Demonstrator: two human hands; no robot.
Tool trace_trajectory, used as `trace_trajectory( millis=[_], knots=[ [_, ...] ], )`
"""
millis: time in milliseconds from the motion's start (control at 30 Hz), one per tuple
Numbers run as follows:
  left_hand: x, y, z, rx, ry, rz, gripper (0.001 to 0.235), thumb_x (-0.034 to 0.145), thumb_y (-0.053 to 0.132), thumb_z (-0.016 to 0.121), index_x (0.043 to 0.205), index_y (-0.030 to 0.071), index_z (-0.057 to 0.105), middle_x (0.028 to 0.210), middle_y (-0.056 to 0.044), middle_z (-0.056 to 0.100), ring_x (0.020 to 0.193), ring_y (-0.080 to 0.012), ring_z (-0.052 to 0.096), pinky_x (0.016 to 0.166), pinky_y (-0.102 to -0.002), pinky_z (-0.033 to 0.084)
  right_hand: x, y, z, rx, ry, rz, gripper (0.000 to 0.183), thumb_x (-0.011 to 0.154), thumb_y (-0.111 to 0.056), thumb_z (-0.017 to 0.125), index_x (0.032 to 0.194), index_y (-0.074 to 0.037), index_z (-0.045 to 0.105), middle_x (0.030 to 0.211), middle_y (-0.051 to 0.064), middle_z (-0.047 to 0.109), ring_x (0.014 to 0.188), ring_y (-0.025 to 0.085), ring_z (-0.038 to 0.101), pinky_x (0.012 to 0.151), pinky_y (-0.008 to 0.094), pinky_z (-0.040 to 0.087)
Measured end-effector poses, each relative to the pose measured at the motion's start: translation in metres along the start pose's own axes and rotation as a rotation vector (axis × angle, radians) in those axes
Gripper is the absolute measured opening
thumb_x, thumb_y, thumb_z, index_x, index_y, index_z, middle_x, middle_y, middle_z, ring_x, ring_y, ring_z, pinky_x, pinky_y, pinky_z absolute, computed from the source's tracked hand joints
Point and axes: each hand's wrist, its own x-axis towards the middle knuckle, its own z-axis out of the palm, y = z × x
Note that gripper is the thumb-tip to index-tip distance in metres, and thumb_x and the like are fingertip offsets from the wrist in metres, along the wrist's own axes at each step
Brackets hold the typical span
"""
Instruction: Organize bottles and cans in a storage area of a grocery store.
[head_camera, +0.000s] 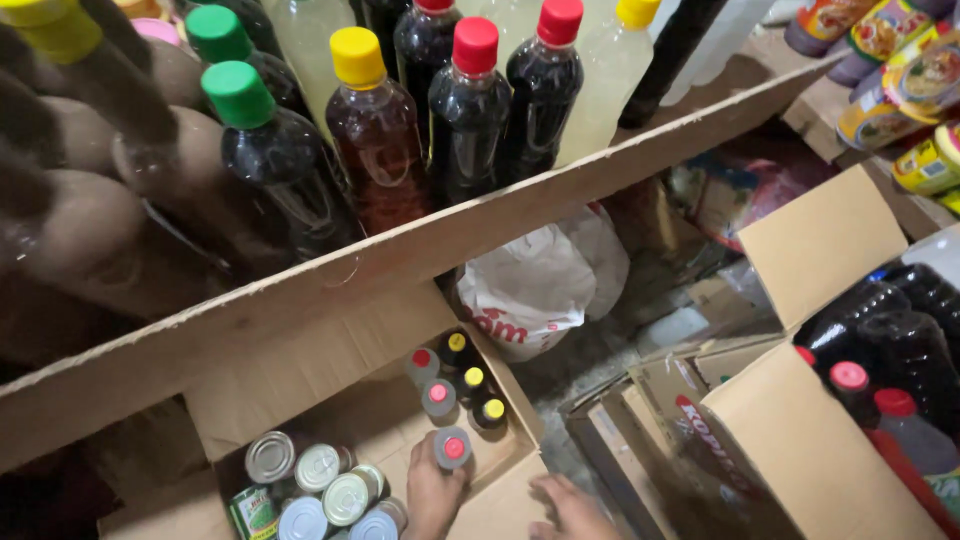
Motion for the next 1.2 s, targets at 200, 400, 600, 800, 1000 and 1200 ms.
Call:
trace_trajectory(
  millis=[200, 400, 600, 800, 1000, 1200],
  knots=[
    [0.029, -0.016, 0.033, -0.057, -0.041, -0.074, 0.064, 0.074, 0.015, 0.080, 0.134, 0.009, 0.056, 0.127, -0.020, 0.060, 0.117, -0.0400, 0.061, 0.100, -0.045, 0.050, -0.005, 0.165, 0.061, 0.279, -0.077, 0.181, 0.045, 0.093, -0.021, 0.066, 0.137, -0.013, 0.063, 0.113, 0.004, 0.067, 0.091, 0.016, 0.071, 0.090, 0.025, 0.059],
    [0.034, -0.009, 0.039, -0.168, -0.091, -0.232, 0.063, 0.079, 0.015, 0.078, 0.137, 0.016, 0.054, 0.128, -0.018, 0.058, 0.110, -0.0373, 0.067, 0.094, -0.043, 0.057, 0.016, 0.046, 0.027, 0.250, 0.036, 0.332, 0.038, 0.088, -0.012, 0.082, 0.121, -0.008, 0.064, 0.099, 0.002, 0.062, 0.089, 0.005, 0.057, 0.082, 0.022, 0.048],
    [0.032, -0.025, 0.046, -0.091, 0.077, -0.095, 0.080, 0.077, 0.018, 0.084, 0.145, 0.008, 0.043, 0.124, -0.026, 0.062, 0.112, -0.0438, 0.062, 0.092, -0.050, 0.052, 0.041, 0.020, 0.034, 0.381, 0.089, 0.323, 0.042, 0.086, -0.011, 0.081, 0.122, -0.002, 0.063, 0.095, 0.003, 0.060, 0.083, 0.010, 0.056, 0.077, 0.025, 0.052],
    [0.057, -0.076, 0.076, -0.664, -0.082, -0.771, 0.094, 0.082, 0.011, 0.074, 0.157, 0.001, 0.017, 0.132, -0.025, 0.062, 0.113, -0.0510, 0.061, 0.094, -0.061, 0.049, 0.097, -0.002, 0.015, 0.835, 0.207, 0.440, 0.066, 0.084, -0.011, 0.071, 0.143, -0.007, 0.042, 0.117, 0.008, 0.071, 0.090, 0.018, 0.067, 0.075, 0.035, 0.056],
    [0.066, -0.059, 0.059, -1.829, 0.068, -1.129, 0.076, 0.093, 0.035, 0.044, 0.153, -0.007, 0.024, 0.150, -0.029, 0.043, 0.128, -0.0451, 0.051, 0.101, -0.061, 0.045, 0.126, -0.059, -0.007, 0.802, 0.136, 0.601, 0.079, 0.085, -0.013, 0.071, 0.154, -0.010, 0.033, 0.139, 0.001, 0.061, 0.103, 0.017, 0.066, 0.086, 0.034, 0.057],
    [0.059, -0.061, 0.052, -1.814, -0.004, -1.076, 0.087, 0.095, 0.046, 0.047, 0.157, -0.010, 0.021, 0.152, -0.026, 0.040, 0.129, -0.0469, 0.049, 0.102, -0.063, 0.043, 0.140, 0.016, 0.029, 0.488, 0.108, 0.324, 0.085, 0.087, -0.016, 0.077, 0.157, 0.000, 0.032, 0.142, 0.019, 0.063, 0.117, 0.018, 0.065, 0.099, 0.032, 0.052]
  ],
)
